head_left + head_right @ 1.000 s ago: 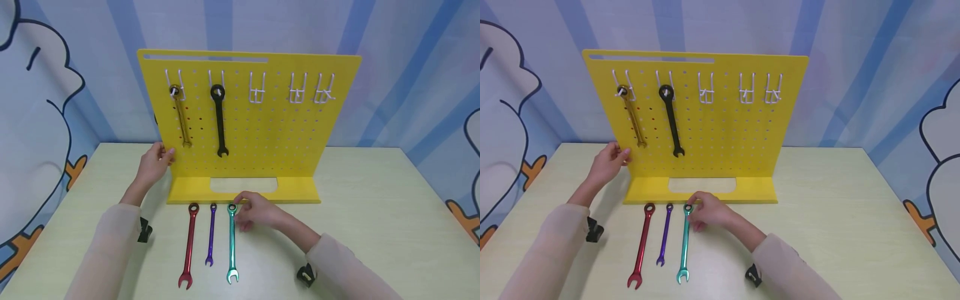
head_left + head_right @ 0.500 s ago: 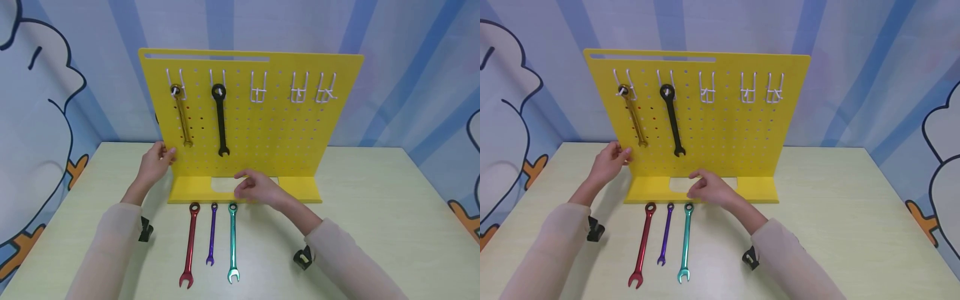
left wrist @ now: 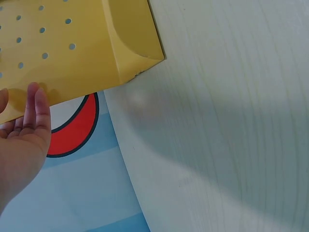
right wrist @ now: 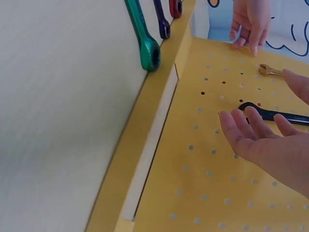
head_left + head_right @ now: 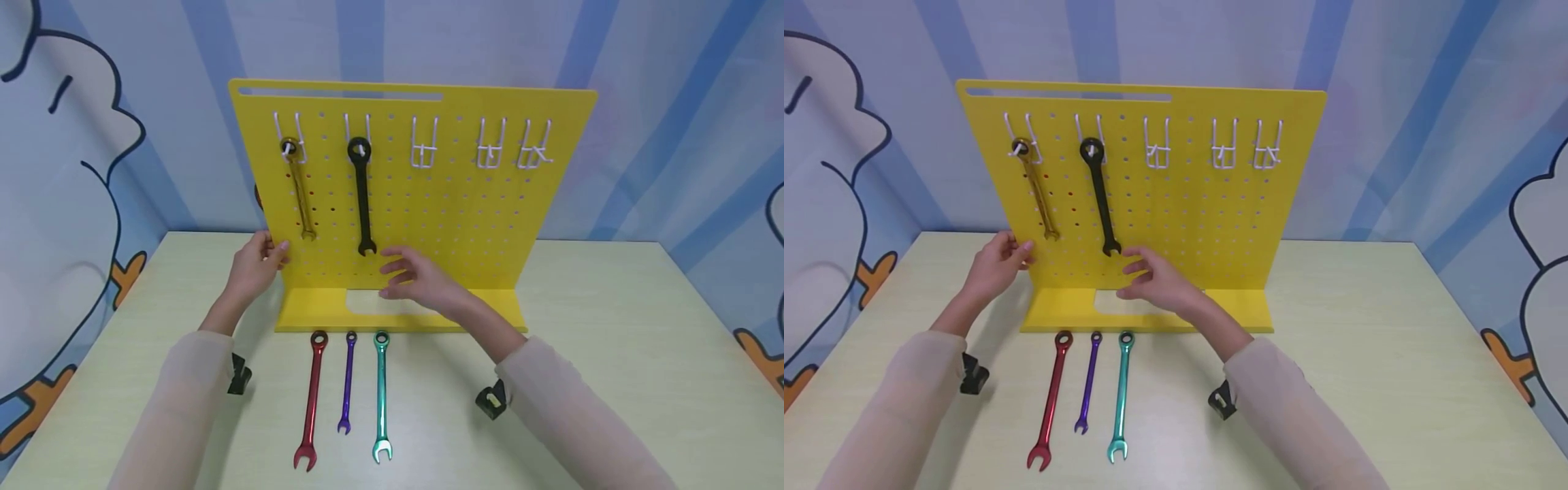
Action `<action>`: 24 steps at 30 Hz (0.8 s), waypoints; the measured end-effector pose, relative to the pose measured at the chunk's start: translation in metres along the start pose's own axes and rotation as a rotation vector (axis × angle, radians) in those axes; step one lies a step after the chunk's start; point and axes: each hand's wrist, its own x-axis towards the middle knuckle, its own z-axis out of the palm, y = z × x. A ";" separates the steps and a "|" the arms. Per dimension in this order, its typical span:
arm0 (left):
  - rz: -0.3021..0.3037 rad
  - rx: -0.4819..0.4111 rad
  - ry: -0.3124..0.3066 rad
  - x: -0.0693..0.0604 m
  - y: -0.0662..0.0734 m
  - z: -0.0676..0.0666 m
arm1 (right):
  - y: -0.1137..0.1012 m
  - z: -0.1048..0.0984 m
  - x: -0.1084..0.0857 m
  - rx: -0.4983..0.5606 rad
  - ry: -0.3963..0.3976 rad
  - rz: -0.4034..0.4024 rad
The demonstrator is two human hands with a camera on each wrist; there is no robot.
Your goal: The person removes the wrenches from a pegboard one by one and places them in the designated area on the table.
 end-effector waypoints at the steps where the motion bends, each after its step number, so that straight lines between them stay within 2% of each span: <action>1: 0.000 -0.001 -0.001 0.000 0.000 0.000 | -0.002 -0.001 0.001 0.008 0.004 -0.008; 12: 0.028 -0.021 -0.001 -0.001 0.000 0.000 | -0.025 -0.009 0.010 0.015 0.066 -0.089; 24: 0.014 -0.014 -0.001 -0.001 0.001 -0.001 | -0.044 -0.012 0.020 0.012 0.114 -0.116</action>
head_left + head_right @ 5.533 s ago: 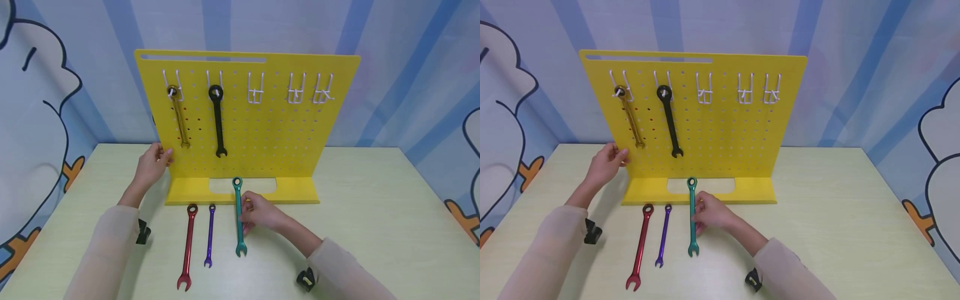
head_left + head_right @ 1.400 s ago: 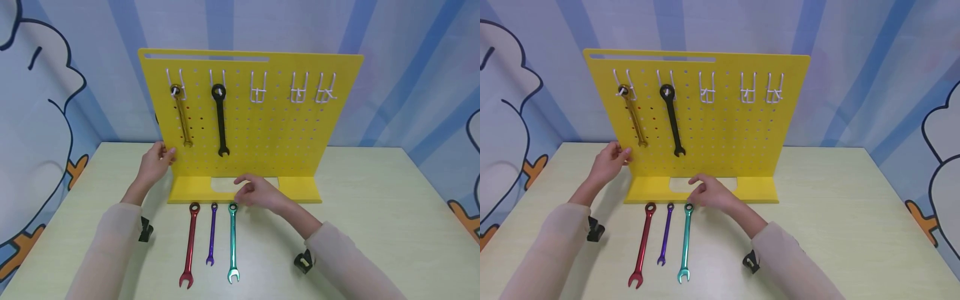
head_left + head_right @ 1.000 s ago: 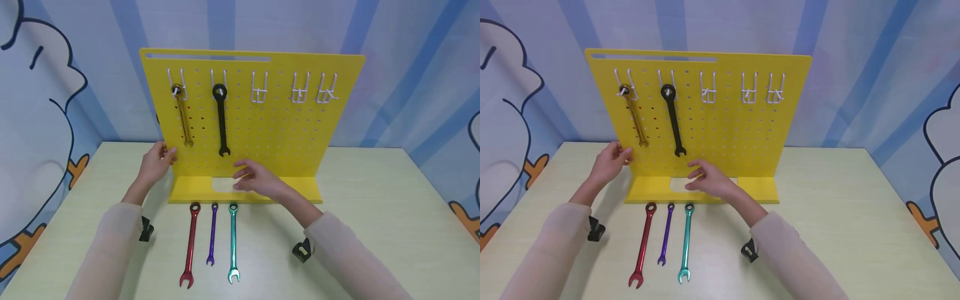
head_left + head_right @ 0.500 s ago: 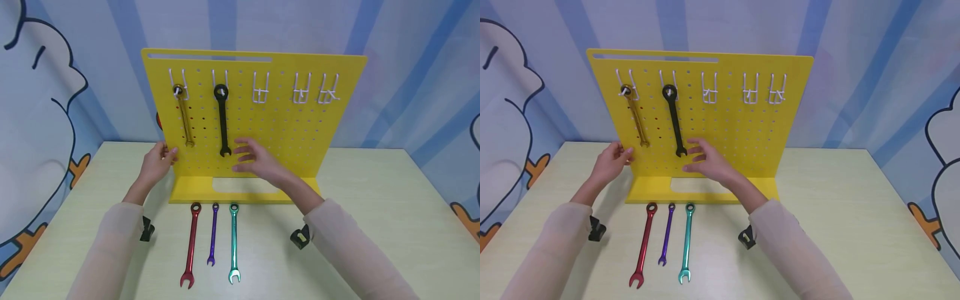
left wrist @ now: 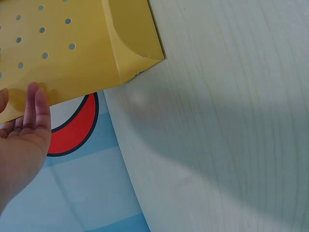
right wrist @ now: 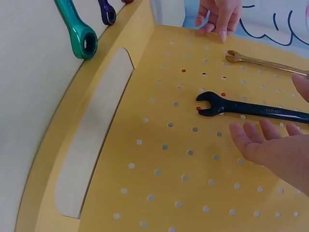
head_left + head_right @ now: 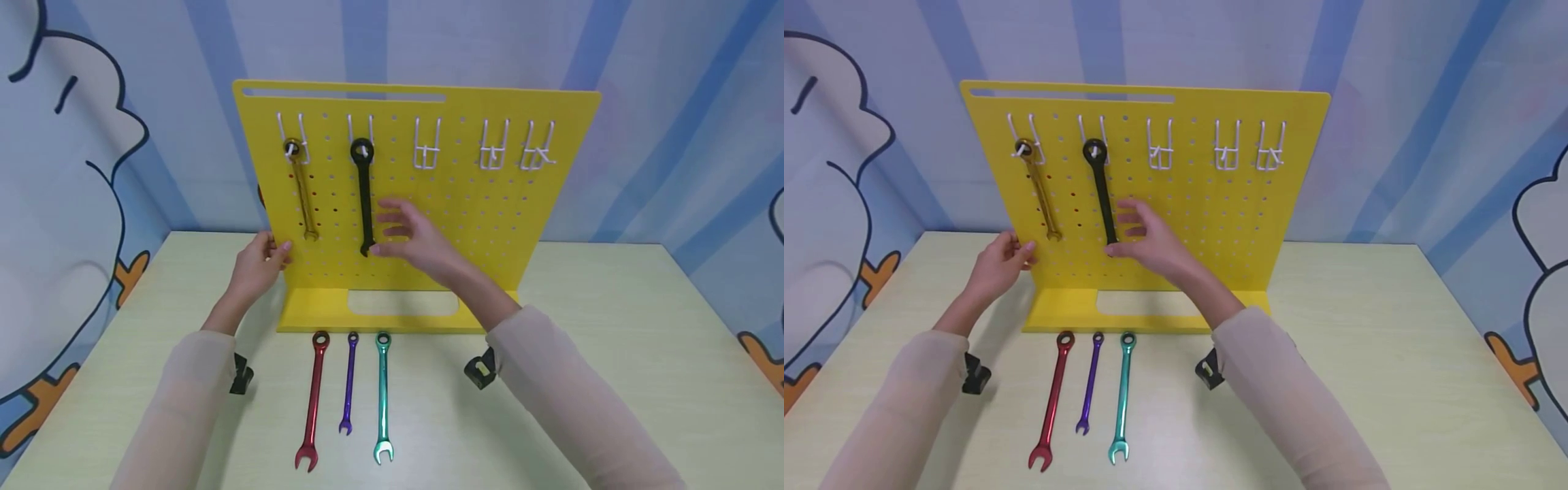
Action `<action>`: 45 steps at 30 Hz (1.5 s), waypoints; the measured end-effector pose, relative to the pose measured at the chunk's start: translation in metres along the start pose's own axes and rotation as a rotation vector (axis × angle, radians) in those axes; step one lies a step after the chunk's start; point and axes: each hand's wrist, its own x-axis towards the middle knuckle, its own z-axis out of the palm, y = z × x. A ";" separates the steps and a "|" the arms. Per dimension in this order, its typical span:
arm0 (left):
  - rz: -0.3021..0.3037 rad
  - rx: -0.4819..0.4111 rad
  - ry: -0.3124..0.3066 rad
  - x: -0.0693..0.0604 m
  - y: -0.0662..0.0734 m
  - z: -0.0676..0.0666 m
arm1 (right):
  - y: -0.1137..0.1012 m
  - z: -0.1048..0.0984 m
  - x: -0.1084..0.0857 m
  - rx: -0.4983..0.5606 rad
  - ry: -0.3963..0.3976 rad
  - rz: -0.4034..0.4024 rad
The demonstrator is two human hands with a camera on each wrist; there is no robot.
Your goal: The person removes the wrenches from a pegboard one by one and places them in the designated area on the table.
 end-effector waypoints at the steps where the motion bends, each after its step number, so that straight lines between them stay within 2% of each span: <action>1: -0.001 0.000 0.000 0.000 0.000 0.000 | -0.001 0.000 0.001 0.003 0.004 0.000; 14: -0.002 0.000 0.005 0.001 0.000 0.000 | -0.008 0.003 0.010 0.015 0.031 0.024; 27: 0.002 0.008 0.009 0.002 -0.003 0.001 | -0.010 0.004 0.014 0.123 0.003 0.001; 37: -0.013 0.015 0.008 0.002 -0.002 0.001 | -0.016 0.006 0.012 0.053 0.017 -0.002; 45: -0.005 0.004 0.001 0.001 0.000 0.000 | -0.019 0.010 0.012 0.098 0.071 -0.036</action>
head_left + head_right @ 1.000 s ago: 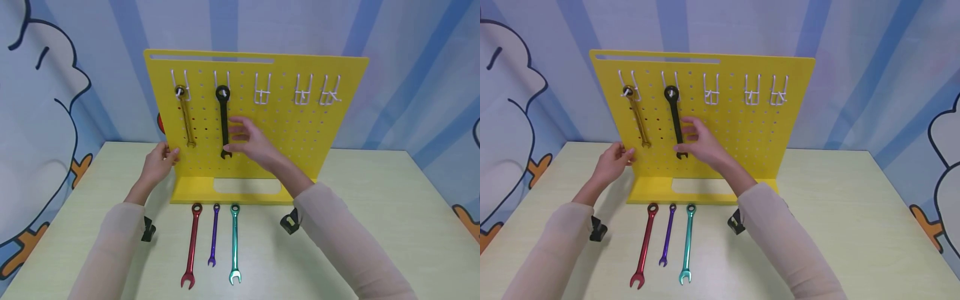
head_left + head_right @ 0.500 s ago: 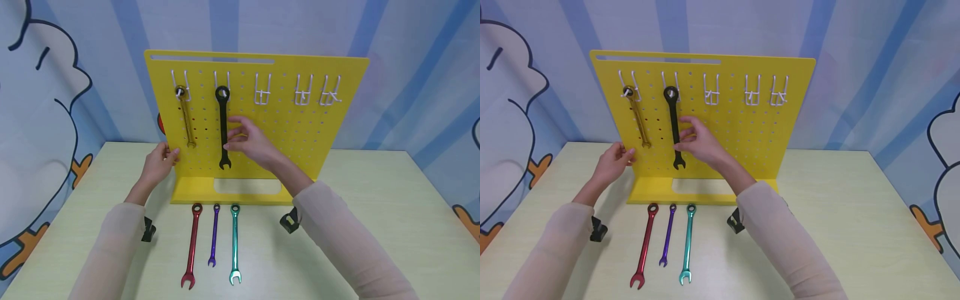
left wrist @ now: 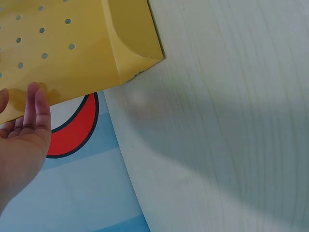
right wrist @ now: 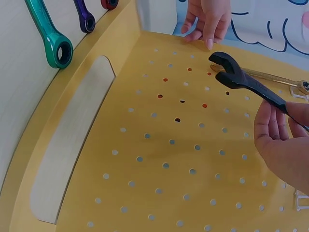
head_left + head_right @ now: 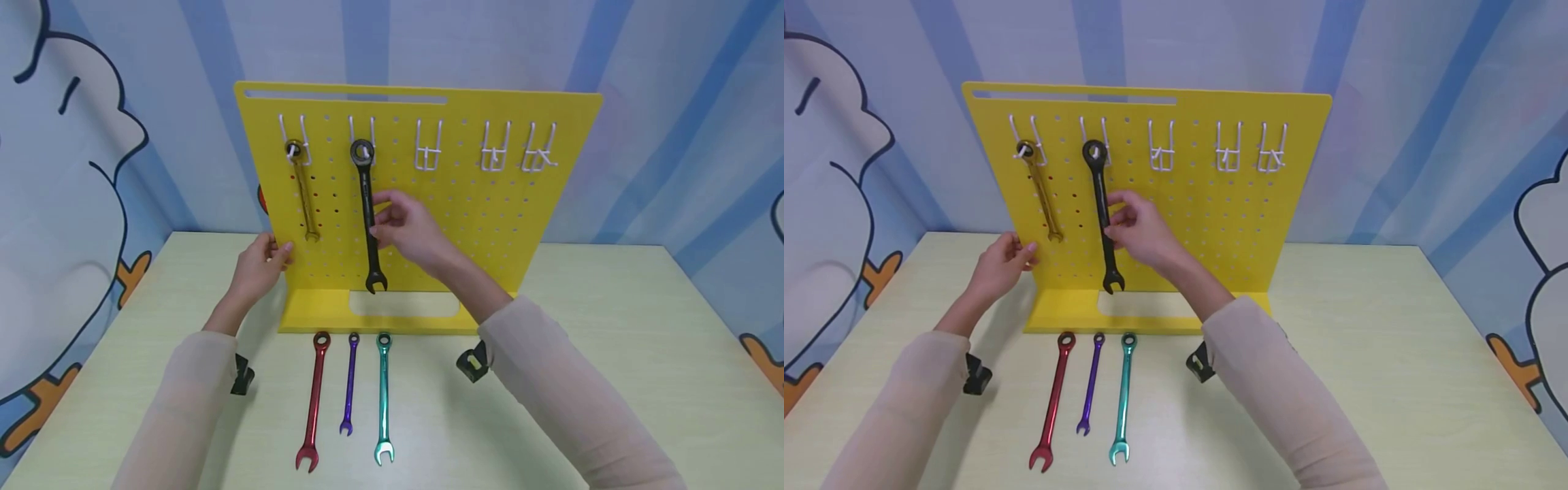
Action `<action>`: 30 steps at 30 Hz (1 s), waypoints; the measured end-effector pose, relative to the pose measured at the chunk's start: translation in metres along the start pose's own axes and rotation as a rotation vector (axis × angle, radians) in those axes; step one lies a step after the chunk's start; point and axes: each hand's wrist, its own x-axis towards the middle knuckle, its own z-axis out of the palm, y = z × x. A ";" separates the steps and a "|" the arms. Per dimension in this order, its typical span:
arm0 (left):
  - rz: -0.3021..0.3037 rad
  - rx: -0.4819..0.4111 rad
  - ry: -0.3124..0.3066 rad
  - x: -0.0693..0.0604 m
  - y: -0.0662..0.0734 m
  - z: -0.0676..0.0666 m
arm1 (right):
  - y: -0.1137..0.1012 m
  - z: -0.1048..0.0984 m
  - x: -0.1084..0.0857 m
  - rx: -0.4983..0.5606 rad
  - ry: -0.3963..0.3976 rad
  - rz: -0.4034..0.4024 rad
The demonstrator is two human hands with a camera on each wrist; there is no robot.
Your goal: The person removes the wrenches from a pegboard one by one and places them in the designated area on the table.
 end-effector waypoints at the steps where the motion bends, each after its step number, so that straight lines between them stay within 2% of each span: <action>1: 0.000 0.004 0.000 0.000 0.000 0.000 | 0.000 0.000 0.000 0.001 0.008 -0.005; 10: 0.017 0.026 -0.004 -0.002 0.002 -0.002 | -0.003 0.000 -0.002 0.000 0.035 -0.001; 22: 0.006 0.020 -0.008 -0.003 0.003 -0.002 | -0.009 -0.004 -0.005 -0.038 0.018 0.006; 30: 0.008 0.042 -0.007 -0.003 0.003 -0.002 | -0.010 -0.005 -0.006 -0.023 0.011 0.001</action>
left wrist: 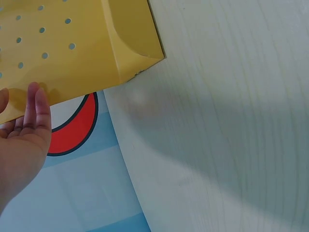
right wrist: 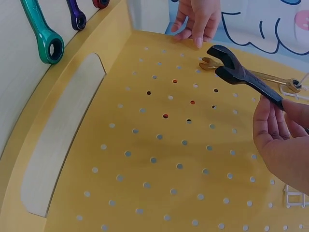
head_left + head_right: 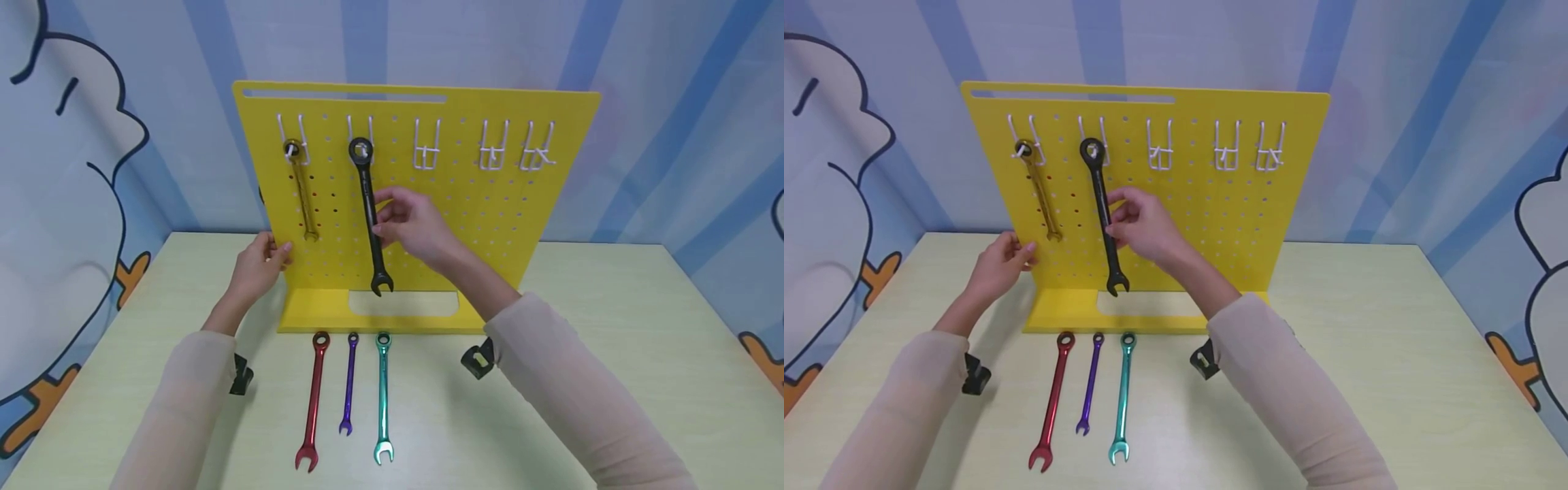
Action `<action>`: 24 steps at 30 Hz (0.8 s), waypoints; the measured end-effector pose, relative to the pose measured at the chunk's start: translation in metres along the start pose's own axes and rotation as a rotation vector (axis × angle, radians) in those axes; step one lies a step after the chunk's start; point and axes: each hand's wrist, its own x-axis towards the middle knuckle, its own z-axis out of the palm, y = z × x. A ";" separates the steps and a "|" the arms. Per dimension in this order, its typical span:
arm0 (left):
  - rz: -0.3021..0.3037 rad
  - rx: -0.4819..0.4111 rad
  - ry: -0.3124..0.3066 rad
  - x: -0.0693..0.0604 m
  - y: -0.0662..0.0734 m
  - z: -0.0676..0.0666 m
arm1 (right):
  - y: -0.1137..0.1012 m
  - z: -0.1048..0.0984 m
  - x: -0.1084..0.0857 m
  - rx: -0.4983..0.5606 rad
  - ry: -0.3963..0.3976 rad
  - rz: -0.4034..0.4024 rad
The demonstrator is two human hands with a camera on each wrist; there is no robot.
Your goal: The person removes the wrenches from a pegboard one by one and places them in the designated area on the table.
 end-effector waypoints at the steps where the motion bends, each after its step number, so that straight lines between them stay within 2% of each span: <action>1: 0.000 0.002 0.000 0.000 0.000 0.000 | 0.000 0.000 0.000 0.002 -0.001 0.000; 9: 0.005 0.004 0.003 -0.001 0.000 0.000 | 0.000 -0.003 -0.006 0.006 -0.007 -0.005; 17: -0.018 -0.001 0.005 0.001 -0.002 0.002 | -0.004 -0.005 -0.012 0.005 -0.021 -0.010; 24: -0.023 -0.005 0.031 0.001 0.000 0.004 | -0.006 -0.008 -0.018 -0.006 -0.049 -0.020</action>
